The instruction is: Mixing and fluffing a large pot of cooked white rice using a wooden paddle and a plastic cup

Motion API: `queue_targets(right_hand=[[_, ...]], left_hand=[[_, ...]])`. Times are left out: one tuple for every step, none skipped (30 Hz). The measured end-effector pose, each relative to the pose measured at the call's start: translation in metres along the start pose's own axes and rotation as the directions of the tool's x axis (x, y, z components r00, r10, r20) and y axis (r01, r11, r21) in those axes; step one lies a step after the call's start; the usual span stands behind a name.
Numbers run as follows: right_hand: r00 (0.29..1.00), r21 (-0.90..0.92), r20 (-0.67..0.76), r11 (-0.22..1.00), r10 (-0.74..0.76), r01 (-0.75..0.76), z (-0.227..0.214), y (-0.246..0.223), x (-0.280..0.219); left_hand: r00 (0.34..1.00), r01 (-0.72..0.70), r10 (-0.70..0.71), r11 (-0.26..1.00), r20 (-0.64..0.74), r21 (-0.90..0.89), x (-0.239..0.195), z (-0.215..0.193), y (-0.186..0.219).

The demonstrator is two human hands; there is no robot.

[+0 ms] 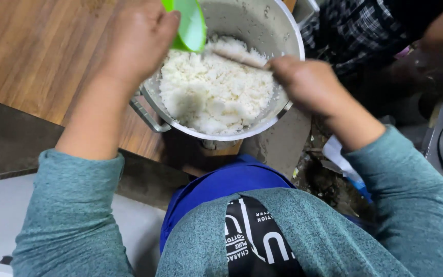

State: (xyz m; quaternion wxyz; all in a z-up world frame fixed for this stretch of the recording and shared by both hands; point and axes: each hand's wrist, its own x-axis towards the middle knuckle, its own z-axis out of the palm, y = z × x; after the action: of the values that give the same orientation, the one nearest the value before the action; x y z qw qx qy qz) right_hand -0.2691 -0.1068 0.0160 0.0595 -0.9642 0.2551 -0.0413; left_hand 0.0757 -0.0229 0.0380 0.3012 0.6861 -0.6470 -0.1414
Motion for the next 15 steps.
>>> queue_targets(right_hand=[[0.997, -0.028, -0.041, 0.998, 0.058, -0.059, -0.001, 0.012, -0.001], [0.997, -0.027, -0.046, 0.998, 0.060, -0.062, -0.010, 0.014, 0.006], [0.983, 0.065, 0.060, 0.982, 0.172, -0.176, -0.019, 0.017, 0.012], [0.947, 0.142, 0.171, 0.944, 0.272, -0.297, -0.030, 0.021, 0.017], [0.947, 0.142, 0.163, 0.943, 0.278, -0.302, -0.028, 0.024, 0.018], [0.947, 0.231, 0.162, 0.922, 0.278, -0.310, -0.026, 0.028, 0.020], [0.947, 0.320, 0.160, 0.894, 0.277, -0.315, -0.024, 0.031, 0.022], [0.948, 0.318, 0.157, 0.895, 0.276, -0.313, -0.026, 0.025, 0.021], [0.952, 0.381, 0.139, 0.873, 0.273, -0.306, -0.028, 0.020, 0.020], [0.955, 0.445, 0.125, 0.845, 0.268, -0.296, -0.028, 0.013, 0.020], [0.956, 0.447, 0.125, 0.845, 0.265, -0.293, -0.028, 0.010, 0.022], [0.948, 0.469, 0.133, 0.824, 0.290, -0.318, -0.027, 0.007, 0.022], [0.938, 0.491, 0.142, 0.801, 0.315, -0.343, -0.026, 0.005, 0.021], [0.937, 0.490, 0.144, 0.800, 0.317, -0.346, -0.022, 0.001, 0.022], [0.941, 0.499, 0.158, 0.798, 0.300, -0.338, -0.018, -0.002, 0.023]], left_hand=[[0.996, 0.086, -0.078, 0.970, 0.042, -0.227, -0.002, -0.005, -0.004], [0.996, 0.082, -0.074, 0.971, 0.042, -0.225, -0.003, -0.007, -0.003], [0.987, 0.158, -0.129, 0.887, 0.096, -0.435, -0.003, -0.009, -0.001], [0.973, 0.229, -0.164, 0.753, 0.160, -0.617, -0.001, -0.010, 0.001], [0.975, 0.221, -0.154, 0.757, 0.160, -0.615, 0.000, -0.010, 0.005], [0.967, 0.253, -0.195, 0.656, 0.164, -0.711, 0.001, -0.009, 0.009], [0.957, 0.277, -0.235, 0.541, 0.173, -0.794, 0.002, -0.008, 0.013], [0.958, 0.272, -0.233, 0.542, 0.169, -0.795, 0.001, -0.007, 0.015], [0.973, 0.209, -0.205, 0.614, 0.102, -0.761, 0.000, -0.006, 0.017], [0.983, 0.150, -0.177, 0.681, 0.038, -0.717, -0.003, -0.005, 0.017], [0.983, 0.152, -0.180, 0.681, 0.037, -0.716, -0.003, -0.001, 0.017], [0.985, 0.093, -0.164, 0.760, -0.051, -0.643, -0.002, 0.004, 0.017], [0.981, 0.039, -0.137, 0.829, -0.136, -0.557, -0.001, 0.009, 0.018], [0.982, 0.040, -0.138, 0.828, -0.133, -0.559, 0.001, 0.016, 0.014], [0.962, -0.061, -0.071, 0.887, -0.265, -0.458, 0.002, 0.022, 0.011]])
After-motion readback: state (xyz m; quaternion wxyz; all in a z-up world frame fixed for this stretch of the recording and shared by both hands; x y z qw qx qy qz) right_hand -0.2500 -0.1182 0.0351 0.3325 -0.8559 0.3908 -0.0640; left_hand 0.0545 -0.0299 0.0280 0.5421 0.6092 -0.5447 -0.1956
